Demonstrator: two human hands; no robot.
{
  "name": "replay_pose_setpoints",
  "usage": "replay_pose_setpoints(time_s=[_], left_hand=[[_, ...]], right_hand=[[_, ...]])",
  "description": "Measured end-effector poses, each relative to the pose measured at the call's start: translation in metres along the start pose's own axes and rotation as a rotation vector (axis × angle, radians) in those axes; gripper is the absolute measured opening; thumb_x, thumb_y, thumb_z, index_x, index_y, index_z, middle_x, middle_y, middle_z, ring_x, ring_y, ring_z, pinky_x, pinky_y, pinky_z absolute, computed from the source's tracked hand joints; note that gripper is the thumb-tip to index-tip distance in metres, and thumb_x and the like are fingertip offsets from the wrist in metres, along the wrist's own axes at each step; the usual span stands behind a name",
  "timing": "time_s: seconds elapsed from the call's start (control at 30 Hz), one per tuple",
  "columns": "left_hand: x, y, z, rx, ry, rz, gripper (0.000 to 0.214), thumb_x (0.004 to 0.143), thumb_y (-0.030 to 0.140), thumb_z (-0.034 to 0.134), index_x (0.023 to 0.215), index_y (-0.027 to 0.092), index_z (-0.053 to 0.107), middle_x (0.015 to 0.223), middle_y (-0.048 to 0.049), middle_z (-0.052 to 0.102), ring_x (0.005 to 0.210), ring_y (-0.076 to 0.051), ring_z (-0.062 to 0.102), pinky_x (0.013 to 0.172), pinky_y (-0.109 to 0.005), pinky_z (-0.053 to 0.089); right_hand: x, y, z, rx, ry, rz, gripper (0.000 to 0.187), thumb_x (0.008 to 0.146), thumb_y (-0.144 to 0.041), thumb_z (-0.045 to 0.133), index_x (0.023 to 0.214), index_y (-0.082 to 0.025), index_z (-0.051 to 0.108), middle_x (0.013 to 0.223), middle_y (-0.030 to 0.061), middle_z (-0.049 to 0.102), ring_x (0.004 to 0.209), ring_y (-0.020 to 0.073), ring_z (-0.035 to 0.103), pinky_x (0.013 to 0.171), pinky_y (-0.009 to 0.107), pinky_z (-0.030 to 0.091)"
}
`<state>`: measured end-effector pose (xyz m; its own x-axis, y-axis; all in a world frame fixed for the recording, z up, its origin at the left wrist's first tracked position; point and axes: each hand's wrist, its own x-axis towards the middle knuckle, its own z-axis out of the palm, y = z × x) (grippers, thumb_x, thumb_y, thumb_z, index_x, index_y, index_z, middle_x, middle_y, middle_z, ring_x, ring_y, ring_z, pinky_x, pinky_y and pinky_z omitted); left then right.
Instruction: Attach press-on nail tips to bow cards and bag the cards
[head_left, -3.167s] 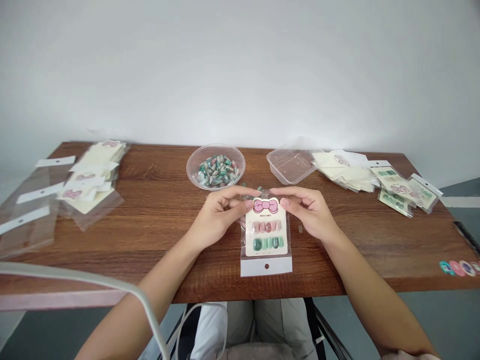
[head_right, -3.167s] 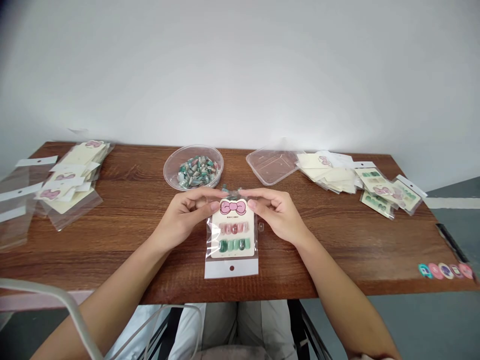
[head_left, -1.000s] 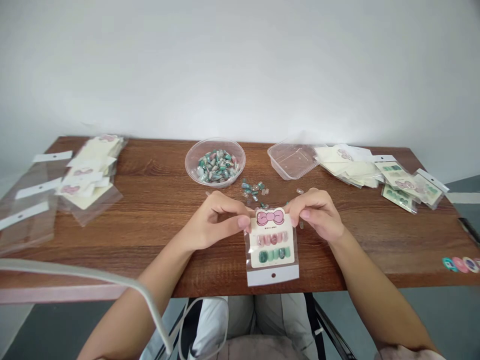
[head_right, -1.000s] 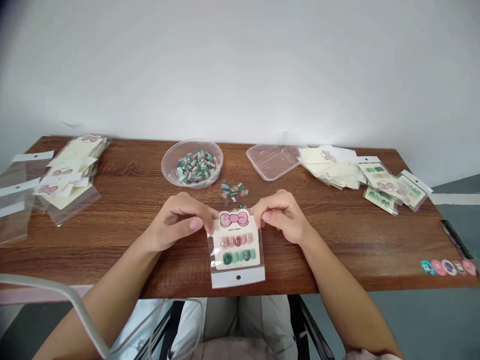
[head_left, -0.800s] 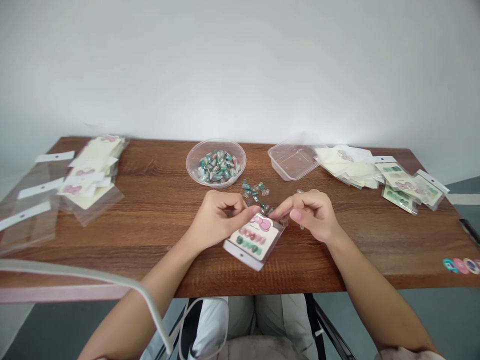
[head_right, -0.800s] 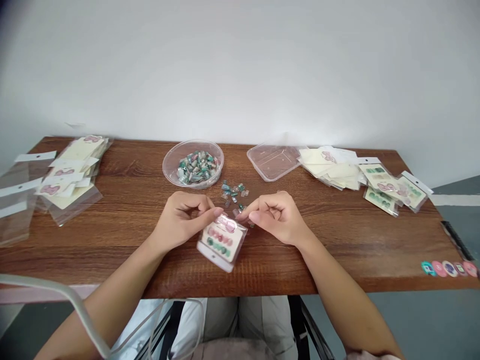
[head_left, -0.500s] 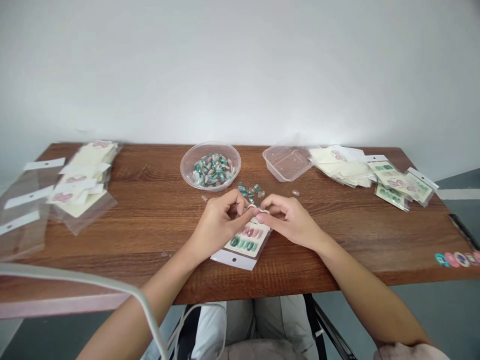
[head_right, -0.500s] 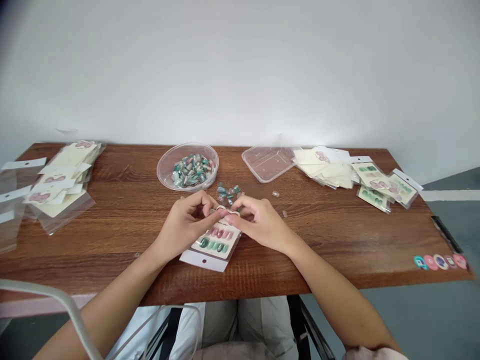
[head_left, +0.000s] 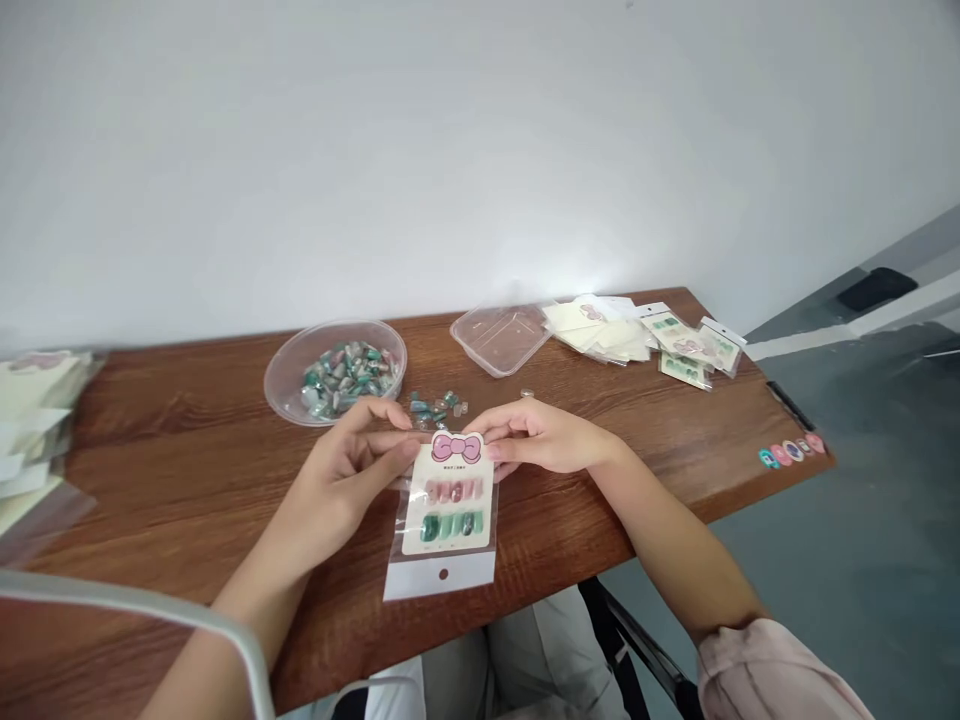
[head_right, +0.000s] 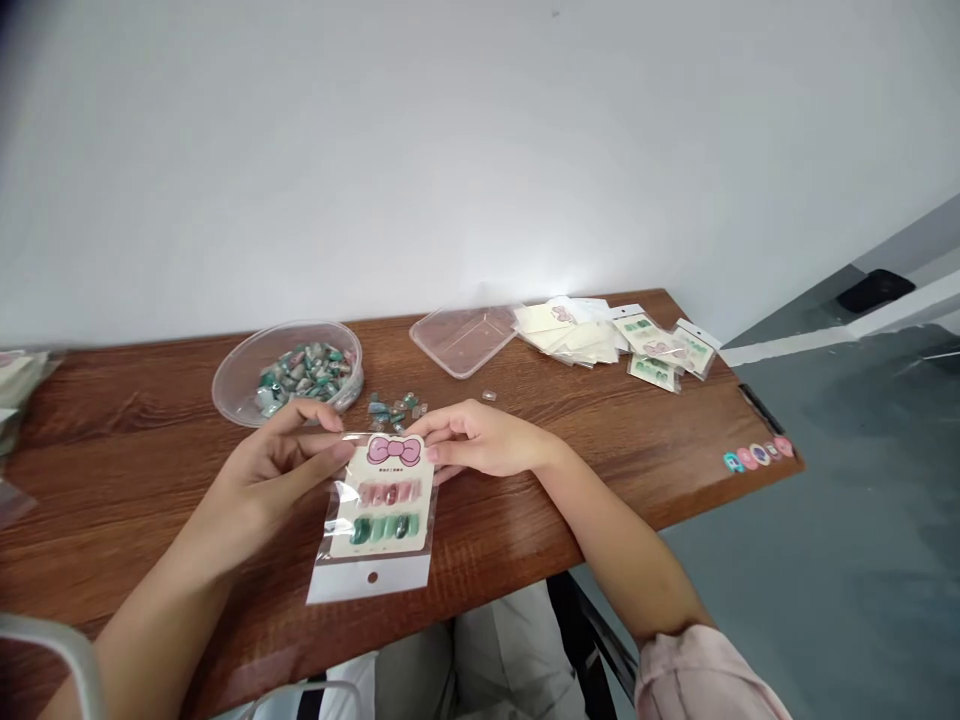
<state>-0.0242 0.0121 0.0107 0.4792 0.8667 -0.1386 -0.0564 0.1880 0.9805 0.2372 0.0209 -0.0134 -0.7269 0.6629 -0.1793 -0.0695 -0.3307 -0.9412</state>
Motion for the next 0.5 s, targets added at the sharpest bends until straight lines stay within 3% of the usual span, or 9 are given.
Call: replay_pose_setpoints(time_s=[0.17,0.2,0.27,0.3,0.37,0.43,0.5], left_hand=[[-0.002,-0.001,-0.008,-0.016,0.07,-0.038,0.023,0.089,0.035,0.08,0.095,0.025,0.06,0.105,-0.0027,0.08,0.087,-0.019,0.077,0.078,-0.027,0.063],[-0.003,0.0,-0.009,-0.028,0.09,-0.044,0.023,0.089,0.035,0.08,0.096,0.025,0.06,0.111,-0.0034,0.08,0.09,-0.02,0.078,0.08,-0.028,0.063],[-0.003,0.0,-0.011,-0.047,0.11,-0.046,0.022,0.089,0.036,0.079,0.097,0.025,0.061,0.116,-0.0049,0.08,0.093,-0.023,0.079,0.083,-0.03,0.064],[-0.003,0.0,-0.012,-0.052,0.115,-0.041,0.021,0.089,0.036,0.078,0.097,0.025,0.062,0.117,-0.0059,0.08,0.094,-0.024,0.08,0.083,-0.03,0.064],[-0.003,0.001,-0.013,-0.041,0.122,-0.023,0.02,0.089,0.035,0.078,0.098,0.025,0.063,0.115,-0.0078,0.081,0.094,-0.026,0.08,0.08,-0.031,0.064],[-0.001,0.001,-0.012,-0.006,0.131,0.008,0.02,0.088,0.037,0.078,0.096,0.024,0.064,0.112,-0.0092,0.081,0.09,-0.027,0.081,0.077,-0.033,0.064],[0.001,0.002,-0.01,0.048,0.146,0.038,0.023,0.089,0.042,0.077,0.095,0.023,0.066,0.107,-0.0095,0.082,0.081,-0.026,0.081,0.07,-0.032,0.063]], right_hand=[[-0.017,-0.015,-0.013,-0.022,-0.015,-0.063,0.06,0.095,-0.035,0.074,0.149,-0.022,0.051,0.112,0.0066,0.078,0.101,0.0176,0.077,0.089,0.035,0.067],[-0.022,-0.019,-0.018,-0.043,0.029,-0.109,0.058,0.096,-0.032,0.072,0.15,-0.024,0.052,0.114,0.0067,0.077,0.102,0.0176,0.077,0.086,0.034,0.067],[-0.034,-0.025,-0.032,-0.094,0.19,-0.249,0.039,0.094,-0.027,0.072,0.132,-0.024,0.067,0.125,0.0072,0.074,0.103,0.018,0.076,0.082,0.031,0.068],[-0.04,-0.026,-0.042,-0.099,0.33,-0.349,0.028,0.091,-0.026,0.072,0.12,-0.024,0.073,0.123,0.0059,0.075,0.1,0.017,0.076,0.08,0.03,0.068],[-0.05,-0.027,-0.064,-0.051,0.766,-0.615,0.021,0.084,-0.02,0.073,0.104,-0.027,0.076,0.115,0.0018,0.076,0.098,0.0149,0.074,0.085,0.029,0.067],[-0.059,-0.023,-0.088,0.013,1.21,-0.857,0.028,0.079,-0.016,0.071,0.105,-0.026,0.075,0.121,0.0011,0.073,0.1,0.0138,0.073,0.093,0.032,0.064],[-0.067,-0.018,-0.112,0.059,1.538,-0.959,0.033,0.077,-0.014,0.061,0.107,-0.023,0.071,0.126,0.004,0.069,0.104,0.0147,0.072,0.1,0.037,0.062]])
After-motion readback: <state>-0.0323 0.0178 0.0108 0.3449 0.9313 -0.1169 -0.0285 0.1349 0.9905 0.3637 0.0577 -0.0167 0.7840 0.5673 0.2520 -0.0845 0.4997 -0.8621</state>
